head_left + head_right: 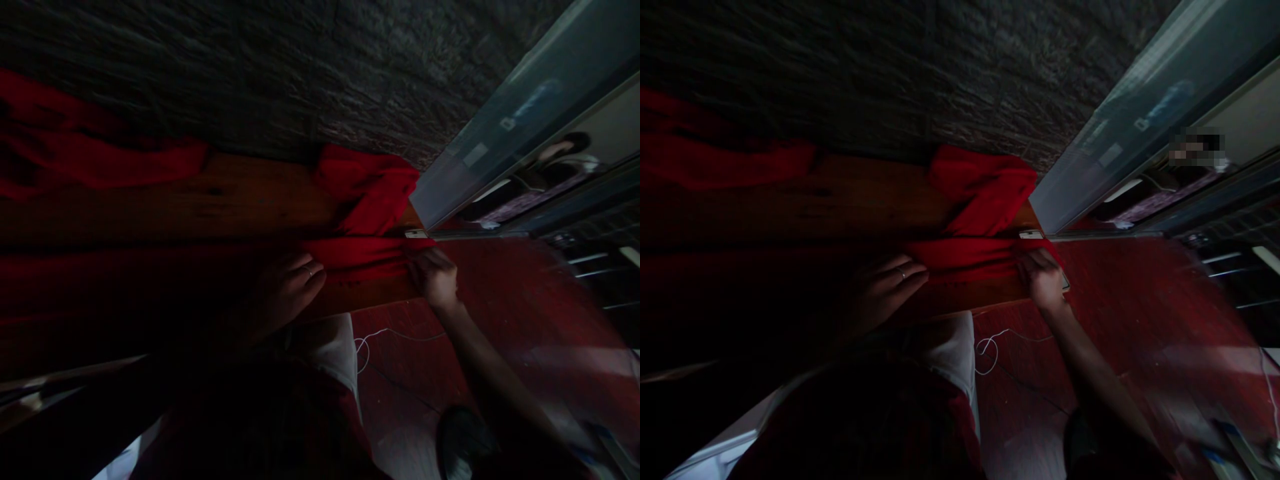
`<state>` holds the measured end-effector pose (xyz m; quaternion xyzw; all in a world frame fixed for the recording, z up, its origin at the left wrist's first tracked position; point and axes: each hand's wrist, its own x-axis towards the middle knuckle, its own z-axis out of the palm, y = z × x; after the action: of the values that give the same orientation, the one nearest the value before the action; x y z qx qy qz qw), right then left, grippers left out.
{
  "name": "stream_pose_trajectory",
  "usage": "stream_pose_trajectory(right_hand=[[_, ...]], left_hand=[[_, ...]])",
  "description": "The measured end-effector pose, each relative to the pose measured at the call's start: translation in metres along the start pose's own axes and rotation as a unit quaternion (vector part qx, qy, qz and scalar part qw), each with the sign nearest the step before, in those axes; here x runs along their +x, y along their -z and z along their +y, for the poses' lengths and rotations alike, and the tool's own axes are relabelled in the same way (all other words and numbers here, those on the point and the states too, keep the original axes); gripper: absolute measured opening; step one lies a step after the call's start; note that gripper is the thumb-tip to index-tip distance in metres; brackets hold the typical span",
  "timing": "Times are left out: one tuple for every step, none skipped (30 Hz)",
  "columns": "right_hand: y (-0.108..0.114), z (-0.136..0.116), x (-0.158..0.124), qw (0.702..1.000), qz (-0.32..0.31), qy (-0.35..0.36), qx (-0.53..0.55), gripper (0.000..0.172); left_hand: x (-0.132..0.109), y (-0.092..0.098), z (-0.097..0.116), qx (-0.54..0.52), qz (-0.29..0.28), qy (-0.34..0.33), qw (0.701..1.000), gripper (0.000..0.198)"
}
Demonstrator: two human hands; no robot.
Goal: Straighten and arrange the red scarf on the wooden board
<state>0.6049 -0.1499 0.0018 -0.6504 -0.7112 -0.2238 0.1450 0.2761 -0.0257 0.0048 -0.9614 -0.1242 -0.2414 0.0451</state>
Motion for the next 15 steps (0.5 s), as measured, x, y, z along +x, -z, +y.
stream_pose_trajectory(right_hand=[[-0.001, -0.001, 0.0, 1.0, -0.007, -0.003, -0.003, 0.027], [-0.001, -0.002, -0.001, 1.0, -0.018, -0.003, -0.003, 0.027], [0.0, -0.004, -0.001, 1.0, -0.029, 0.0, -0.001, 0.027], [0.003, -0.006, -0.002, 0.999, -0.038, 0.006, 0.005, 0.027], [0.006, -0.009, -0.003, 0.999, -0.04, 0.015, 0.013, 0.029], [0.01, -0.013, -0.004, 0.999, -0.036, 0.029, 0.02, 0.031], [0.014, -0.017, -0.004, 0.998, -0.032, 0.047, 0.028, 0.033], [0.016, -0.02, -0.004, 0.997, -0.03, 0.069, 0.036, 0.034], [0.018, -0.024, -0.003, 0.994, -0.029, 0.095, 0.044, 0.034], [0.018, -0.027, -0.003, 0.991, -0.028, 0.119, 0.052, 0.034], [0.017, -0.029, -0.002, 0.988, -0.026, 0.139, 0.059, 0.034], [0.015, -0.03, -0.002, 0.986, -0.02, 0.152, 0.065, 0.034], [0.011, -0.031, -0.001, 0.985, -0.012, 0.159, 0.069, 0.033], [0.008, -0.03, -0.002, 0.985, -0.001, 0.159, 0.072, 0.033], [0.004, -0.03, -0.002, 0.985, 0.008, 0.152, 0.075, 0.033]], left_hand=[[0.0, 0.0, 0.0, 0.009, -0.003, 0.005, 1.0, 0.023], [0.0, 0.0, 0.0, 0.017, -0.004, 0.009, 1.0, 0.023], [0.0, 0.0, 0.0, 0.023, -0.002, 0.007, 1.0, 0.024], [0.0, -0.001, 0.001, 0.025, 0.002, 0.002, 1.0, 0.025], [0.0, -0.001, 0.001, 0.024, 0.007, -0.007, 1.0, 0.025], [0.001, -0.001, 0.002, 0.02, 0.015, -0.019, 0.999, 0.026], [0.003, -0.001, 0.003, 0.014, 0.022, -0.031, 0.999, 0.028], [0.004, -0.001, 0.005, 0.008, 0.026, -0.041, 0.999, 0.028], [0.007, -0.001, 0.006, 0.003, 0.028, -0.046, 0.999, 0.028], [0.009, -0.001, 0.008, -0.001, 0.027, -0.046, 0.999, 0.027], [0.011, -0.002, 0.01, -0.001, 0.023, -0.043, 0.999, 0.027], [0.014, -0.003, 0.012, 0.0, 0.017, -0.039, 0.999, 0.026], [0.015, -0.004, 0.014, 0.001, 0.013, -0.032, 0.999, 0.024], [0.017, -0.005, 0.015, 0.0, 0.011, -0.026, 1.0, 0.023], [0.017, -0.006, 0.015, -0.002, 0.01, -0.021, 1.0, 0.022]])
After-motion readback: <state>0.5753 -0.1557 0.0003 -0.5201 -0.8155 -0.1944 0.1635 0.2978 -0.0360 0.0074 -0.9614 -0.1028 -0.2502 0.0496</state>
